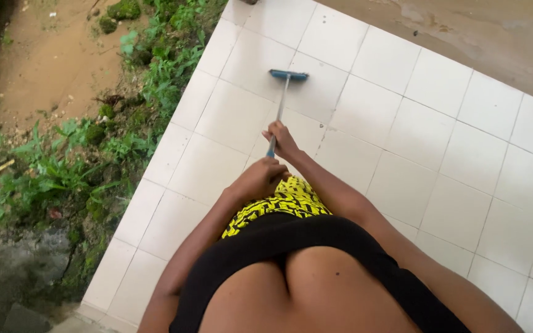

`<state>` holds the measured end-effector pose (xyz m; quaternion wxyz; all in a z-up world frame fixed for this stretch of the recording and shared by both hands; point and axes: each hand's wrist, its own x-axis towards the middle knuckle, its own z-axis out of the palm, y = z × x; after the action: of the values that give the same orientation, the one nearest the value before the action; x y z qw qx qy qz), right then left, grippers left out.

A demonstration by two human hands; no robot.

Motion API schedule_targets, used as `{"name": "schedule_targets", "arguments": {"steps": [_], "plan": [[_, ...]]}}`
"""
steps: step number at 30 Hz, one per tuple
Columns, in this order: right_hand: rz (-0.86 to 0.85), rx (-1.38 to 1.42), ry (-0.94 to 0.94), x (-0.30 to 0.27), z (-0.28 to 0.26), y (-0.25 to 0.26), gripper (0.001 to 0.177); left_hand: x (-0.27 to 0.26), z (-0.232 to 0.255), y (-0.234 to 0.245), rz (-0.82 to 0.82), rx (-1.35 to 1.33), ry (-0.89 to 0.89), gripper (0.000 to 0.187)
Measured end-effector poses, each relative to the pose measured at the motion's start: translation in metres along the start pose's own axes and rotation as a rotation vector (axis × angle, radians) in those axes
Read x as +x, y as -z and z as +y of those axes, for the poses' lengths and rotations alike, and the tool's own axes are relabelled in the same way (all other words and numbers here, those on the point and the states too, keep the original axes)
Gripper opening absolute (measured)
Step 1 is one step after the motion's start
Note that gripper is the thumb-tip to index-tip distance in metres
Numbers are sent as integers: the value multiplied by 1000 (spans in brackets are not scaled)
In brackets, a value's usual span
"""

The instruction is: Sweeping the tiled floor with a floor squeegee.

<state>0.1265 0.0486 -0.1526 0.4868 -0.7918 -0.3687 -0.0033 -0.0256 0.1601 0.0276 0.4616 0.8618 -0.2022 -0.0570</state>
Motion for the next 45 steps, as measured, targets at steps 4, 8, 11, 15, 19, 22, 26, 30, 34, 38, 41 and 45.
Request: {"name": "schedule_targets", "arguments": {"steps": [4,8,11,15,19,22,26,30,34,38,41,45], "plan": [[-5,2,-9,25,-69,53,28,14,81,58,138,7,-48,10],[-179,-44,-208,11,-143,104,33,16,148,90,43,-85,-144,11],[-183,5,-189,-19,-142,116,34,30,165,85,-90,-152,-129,16],[-234,129,-304,-56,-103,110,33,57,168,67,-319,-112,235,21],[-202,129,-400,-65,-96,122,31,68,152,30,-333,-179,80,20],[-42,109,-294,-69,-74,123,29,78,135,4,-224,-140,-63,19],[-52,32,-350,-77,0,112,33,90,78,-46,-200,-107,-112,16],[49,8,-318,-69,68,90,25,98,49,-63,-166,-36,-227,15],[192,1,-156,-29,-12,129,27,98,81,-25,-138,23,-181,14],[85,21,-282,-31,-82,153,27,87,147,27,-152,-64,-204,17],[49,-17,-302,-64,-92,150,26,81,164,31,-224,-181,-293,15],[95,118,-355,-116,-52,120,25,88,150,19,-400,-166,-276,15]]}}
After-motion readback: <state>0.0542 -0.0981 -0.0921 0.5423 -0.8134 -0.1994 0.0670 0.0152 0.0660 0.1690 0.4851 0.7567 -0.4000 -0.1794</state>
